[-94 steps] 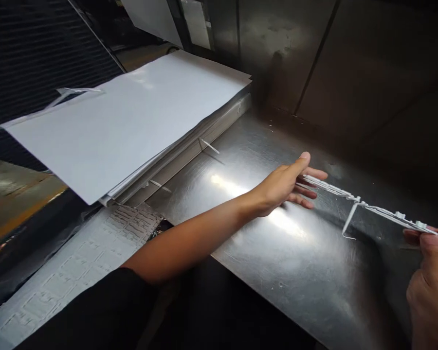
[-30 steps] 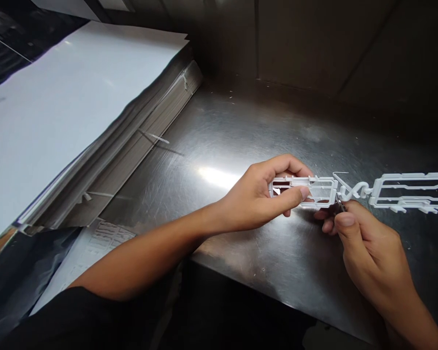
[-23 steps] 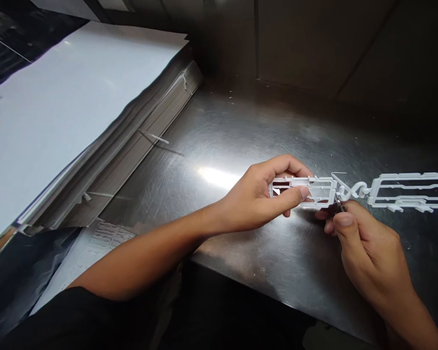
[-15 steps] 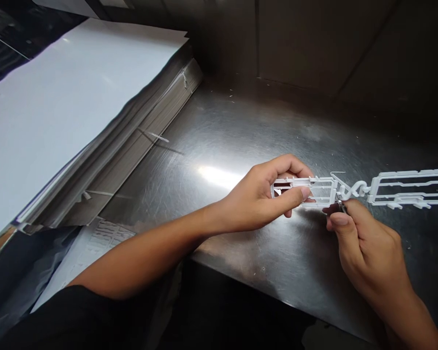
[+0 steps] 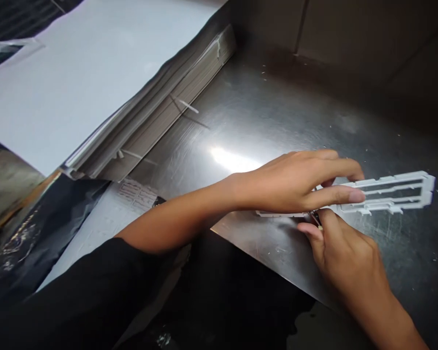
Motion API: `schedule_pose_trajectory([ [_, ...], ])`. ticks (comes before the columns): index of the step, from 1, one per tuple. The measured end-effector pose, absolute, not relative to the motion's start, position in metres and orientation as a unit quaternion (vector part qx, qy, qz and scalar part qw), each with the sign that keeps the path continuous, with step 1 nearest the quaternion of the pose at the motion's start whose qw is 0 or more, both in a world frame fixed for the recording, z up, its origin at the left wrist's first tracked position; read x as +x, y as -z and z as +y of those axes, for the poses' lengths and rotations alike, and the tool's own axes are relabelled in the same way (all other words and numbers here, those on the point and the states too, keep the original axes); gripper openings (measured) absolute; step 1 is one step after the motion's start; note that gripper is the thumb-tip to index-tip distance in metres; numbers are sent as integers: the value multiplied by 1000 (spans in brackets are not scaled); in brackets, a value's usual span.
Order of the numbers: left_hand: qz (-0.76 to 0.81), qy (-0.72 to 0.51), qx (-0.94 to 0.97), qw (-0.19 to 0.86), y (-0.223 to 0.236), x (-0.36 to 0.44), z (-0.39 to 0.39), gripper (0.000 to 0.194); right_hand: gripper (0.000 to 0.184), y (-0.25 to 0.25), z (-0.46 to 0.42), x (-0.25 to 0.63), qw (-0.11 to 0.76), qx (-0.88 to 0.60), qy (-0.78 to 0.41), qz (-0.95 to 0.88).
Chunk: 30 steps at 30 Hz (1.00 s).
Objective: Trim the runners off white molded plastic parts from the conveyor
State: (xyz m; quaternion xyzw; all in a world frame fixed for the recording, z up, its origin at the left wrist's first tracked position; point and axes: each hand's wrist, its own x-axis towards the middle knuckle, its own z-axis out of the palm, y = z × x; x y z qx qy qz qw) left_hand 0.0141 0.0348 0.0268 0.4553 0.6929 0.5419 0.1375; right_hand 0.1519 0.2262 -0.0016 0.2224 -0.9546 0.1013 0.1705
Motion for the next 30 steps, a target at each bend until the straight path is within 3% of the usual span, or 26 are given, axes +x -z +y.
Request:
schedule_pose_trajectory([
  [12, 617, -667, 370, 194, -12, 8, 43, 33, 42, -1, 252, 147, 156, 247, -137, -947],
  [18, 521, -770, 301, 213, -10, 12, 49, 39, 56, -9, 252, 149, 210, 5, -239, -948],
  [21, 486, -780, 299, 257, -10, 14, 50, 36, 42, -18, 245, 148, 186, -117, -384, -897],
  [25, 512, -768, 283, 260, -13, 15, 49, 34, 26, -29, 244, 140, 218, -128, -502, -827],
  [30, 549, -772, 256, 192, -20, 12, 41, 27, 24, -32, 258, 137, 244, -132, -443, -853],
])
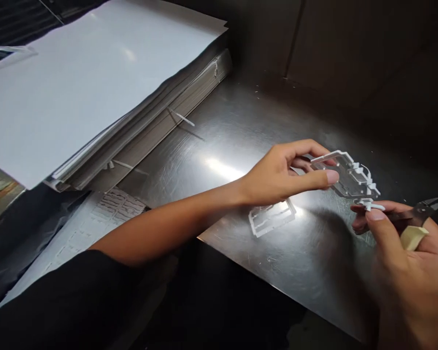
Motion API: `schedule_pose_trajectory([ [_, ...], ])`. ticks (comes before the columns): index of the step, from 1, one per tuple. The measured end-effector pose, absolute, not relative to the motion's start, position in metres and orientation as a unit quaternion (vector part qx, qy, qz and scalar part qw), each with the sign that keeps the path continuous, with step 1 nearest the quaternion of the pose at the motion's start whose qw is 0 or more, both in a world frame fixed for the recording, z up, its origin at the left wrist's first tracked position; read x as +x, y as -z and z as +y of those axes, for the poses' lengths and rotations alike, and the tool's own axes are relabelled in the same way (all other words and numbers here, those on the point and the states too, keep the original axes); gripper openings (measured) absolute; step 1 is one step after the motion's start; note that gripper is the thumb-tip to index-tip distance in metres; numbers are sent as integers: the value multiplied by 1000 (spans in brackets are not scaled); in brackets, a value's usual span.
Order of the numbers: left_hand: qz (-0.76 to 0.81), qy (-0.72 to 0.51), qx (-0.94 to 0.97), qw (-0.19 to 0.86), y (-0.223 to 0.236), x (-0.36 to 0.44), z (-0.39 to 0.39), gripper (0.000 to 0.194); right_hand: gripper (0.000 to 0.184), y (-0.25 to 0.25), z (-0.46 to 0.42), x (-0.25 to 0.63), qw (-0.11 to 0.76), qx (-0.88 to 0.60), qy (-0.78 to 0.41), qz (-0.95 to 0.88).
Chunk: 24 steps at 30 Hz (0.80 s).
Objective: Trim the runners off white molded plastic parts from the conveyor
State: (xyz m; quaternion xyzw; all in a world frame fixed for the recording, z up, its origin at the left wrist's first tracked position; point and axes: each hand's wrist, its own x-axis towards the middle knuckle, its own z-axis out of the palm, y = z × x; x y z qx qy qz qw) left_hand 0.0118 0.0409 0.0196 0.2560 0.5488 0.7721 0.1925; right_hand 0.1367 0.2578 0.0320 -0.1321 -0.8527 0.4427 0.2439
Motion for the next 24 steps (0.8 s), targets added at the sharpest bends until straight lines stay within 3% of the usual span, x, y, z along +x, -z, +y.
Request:
schedule_pose_trajectory([
  [3, 610, -729, 287, 118, -19, 10, 36, 22, 28, -31, 266, 139, 240, -160, -406, -867],
  [6, 632, -714, 278, 119, -17, 10, 35, 29, 30, -31, 269, 140, 253, -164, -416, -858],
  [8, 614, -725, 260, 175, -16, 11, 36, 36, 29, -33, 268, 139, 265, -157, -435, -846],
  [13, 531, -747, 225, 331, -15, 13, 40, 31, 31, -37, 264, 137, 298, -158, -458, -823],
  [18, 538, -781, 209, 237, -16, 15, 42, 30, 49, -26, 275, 142, 287, -130, -380, -870],
  [24, 574, -771, 232, 148, -17, 22, 43, 29, 70, -5, 282, 150, 161, -54, -371, -913],
])
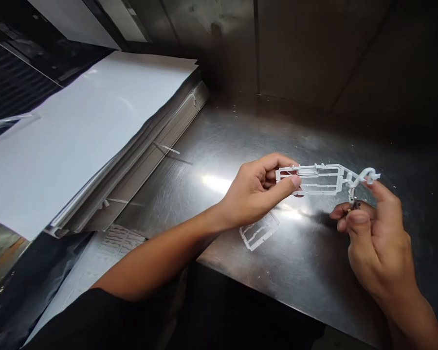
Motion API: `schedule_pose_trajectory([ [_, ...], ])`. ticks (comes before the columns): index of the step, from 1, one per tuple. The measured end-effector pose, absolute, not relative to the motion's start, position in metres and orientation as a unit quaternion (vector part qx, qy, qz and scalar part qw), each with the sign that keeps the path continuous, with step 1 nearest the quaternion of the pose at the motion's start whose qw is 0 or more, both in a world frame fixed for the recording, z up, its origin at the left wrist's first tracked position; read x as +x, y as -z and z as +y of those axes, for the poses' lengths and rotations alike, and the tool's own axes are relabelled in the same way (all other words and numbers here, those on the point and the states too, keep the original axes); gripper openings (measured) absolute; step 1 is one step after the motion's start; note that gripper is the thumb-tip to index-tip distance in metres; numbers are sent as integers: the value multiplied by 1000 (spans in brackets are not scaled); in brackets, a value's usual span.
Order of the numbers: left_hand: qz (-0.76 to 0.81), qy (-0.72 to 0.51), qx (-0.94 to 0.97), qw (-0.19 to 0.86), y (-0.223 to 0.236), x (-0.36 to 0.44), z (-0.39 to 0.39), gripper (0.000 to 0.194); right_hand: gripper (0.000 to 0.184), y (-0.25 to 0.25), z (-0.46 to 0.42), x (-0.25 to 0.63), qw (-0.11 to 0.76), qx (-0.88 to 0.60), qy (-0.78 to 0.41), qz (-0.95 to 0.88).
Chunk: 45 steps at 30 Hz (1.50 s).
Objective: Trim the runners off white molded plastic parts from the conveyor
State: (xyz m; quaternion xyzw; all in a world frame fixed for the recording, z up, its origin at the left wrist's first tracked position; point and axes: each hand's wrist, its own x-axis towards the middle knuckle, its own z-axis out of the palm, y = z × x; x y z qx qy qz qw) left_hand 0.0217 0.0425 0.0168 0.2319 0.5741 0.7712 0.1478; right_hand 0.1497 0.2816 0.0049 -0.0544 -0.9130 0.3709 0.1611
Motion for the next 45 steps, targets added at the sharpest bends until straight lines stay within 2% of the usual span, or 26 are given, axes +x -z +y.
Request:
schedule_pose_trajectory([
  [6, 595, -750, 253, 136, -12, 24, 41, 25, 72, -7, 275, 149, 149, -51, -361, -919],
  [15, 592, -747, 245, 177, -12, 27, 40, 25, 70, -5, 273, 148, 152, -38, -393, -906],
  [27, 598, -750, 233, 159, -17, 29, 44, 23, 70, -9, 273, 149, 143, -36, -398, -905],
  [35, 622, -733, 226, 157, -16, 30, 42, 25, 83, -9, 272, 149, 147, -33, -373, -916],
  [38, 638, -721, 222, 156, -15, 30, 42, 30, 81, -10, 272, 148, 157, -33, -348, -924],
  [45, 606, -742, 224, 178, -15, 31, 43, 24, 78, -10, 267, 148, 190, -13, -283, -940],
])
